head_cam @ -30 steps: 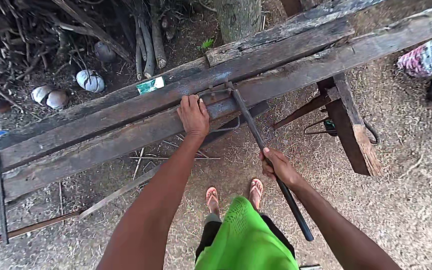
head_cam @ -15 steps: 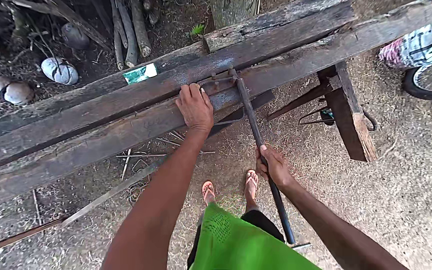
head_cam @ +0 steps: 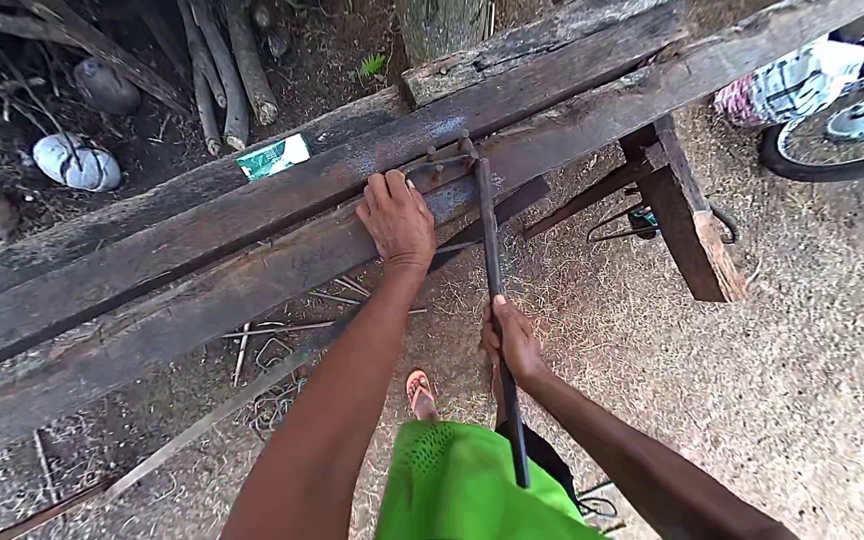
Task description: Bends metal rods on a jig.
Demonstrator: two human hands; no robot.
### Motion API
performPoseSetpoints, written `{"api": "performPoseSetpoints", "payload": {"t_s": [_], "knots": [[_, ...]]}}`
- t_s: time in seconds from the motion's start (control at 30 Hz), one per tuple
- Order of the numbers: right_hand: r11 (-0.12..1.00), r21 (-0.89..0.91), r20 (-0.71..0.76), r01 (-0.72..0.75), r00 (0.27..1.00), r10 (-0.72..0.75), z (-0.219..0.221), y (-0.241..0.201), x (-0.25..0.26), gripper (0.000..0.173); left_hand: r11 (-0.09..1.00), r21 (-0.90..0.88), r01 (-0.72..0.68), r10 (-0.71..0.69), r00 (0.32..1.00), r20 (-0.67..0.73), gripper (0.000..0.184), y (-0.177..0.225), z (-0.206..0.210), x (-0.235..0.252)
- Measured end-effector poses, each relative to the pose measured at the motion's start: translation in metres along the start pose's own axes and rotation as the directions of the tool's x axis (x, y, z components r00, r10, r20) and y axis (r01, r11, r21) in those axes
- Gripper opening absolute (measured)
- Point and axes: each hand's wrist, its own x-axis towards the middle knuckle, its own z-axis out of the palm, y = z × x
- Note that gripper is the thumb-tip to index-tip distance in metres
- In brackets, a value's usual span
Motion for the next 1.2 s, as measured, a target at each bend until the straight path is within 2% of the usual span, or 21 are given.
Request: {"api": "performPoseSetpoints", "payload": {"t_s": [0.17,0.27,0.33,0.47,0.6,0.73,0.87,0.93,1.0,1.1,1.2], "knots": [[0.994,-0.112,0.069,-0.019,0.997,0.027,-0.030,-0.004,-0.006,0.044,1.000,0.000,0.015,-0.015,1.000,0.022,0.032,0.001,0.000,-0.001],[0.960,-0.276,0.039,-0.049,0.997,0.062,-0.047,0.009,-0.030,0.043,1.000,-0.005,0.020,-0.020,1.000,0.000,0.033,0.002,0.000,0.000],[0.919,-0.391,0.015,-0.055,0.998,0.066,-0.065,0.028,-0.050,0.044,1.000,0.004,0.016,-0.016,1.000,-0.003,0.033,0.001,0.000,0.000],[0.812,-0.583,-0.045,-0.014,0.999,-0.015,-0.100,0.056,-0.080,0.049,1.000,-0.001,0.003,-0.003,1.000,-0.020,0.034,-0.001,0.004,-0.002],[0.669,-0.743,-0.054,-0.016,0.998,-0.035,-0.119,0.045,-0.085,0.055,1.000,0.006,0.002,-0.002,0.998,-0.060,0.034,-0.002,0.006,-0.001],[0.623,-0.782,-0.028,-0.019,1.000,-0.005,-0.125,0.028,-0.079,0.055,1.000,0.017,0.006,-0.004,0.996,-0.085,0.035,-0.002,0.007,-0.001],[0.728,-0.685,-0.003,0.000,1.000,-0.003,-0.110,0.037,-0.073,0.052,1.000,0.007,0.009,-0.009,0.998,-0.065,0.035,-0.001,0.005,-0.002],[0.729,-0.685,-0.011,0.019,0.999,-0.036,-0.110,0.036,-0.068,0.054,1.000,-0.019,-0.007,0.006,0.998,-0.065,0.035,-0.002,0.004,-0.001],[0.638,-0.769,-0.004,0.045,0.997,-0.075,-0.128,0.020,-0.063,0.056,0.999,-0.035,-0.021,0.019,0.998,-0.060,0.034,-0.003,0.002,0.000],[0.456,-0.889,0.030,0.041,0.999,-0.032,-0.160,-0.010,-0.055,0.064,0.999,-0.038,-0.037,0.036,0.999,-0.039,0.034,-0.002,0.001,-0.002],[0.368,-0.930,0.006,0.016,1.000,-0.029,-0.156,-0.012,-0.057,0.066,0.997,-0.064,-0.052,0.050,0.998,-0.032,0.034,-0.001,0.001,-0.002]]}}
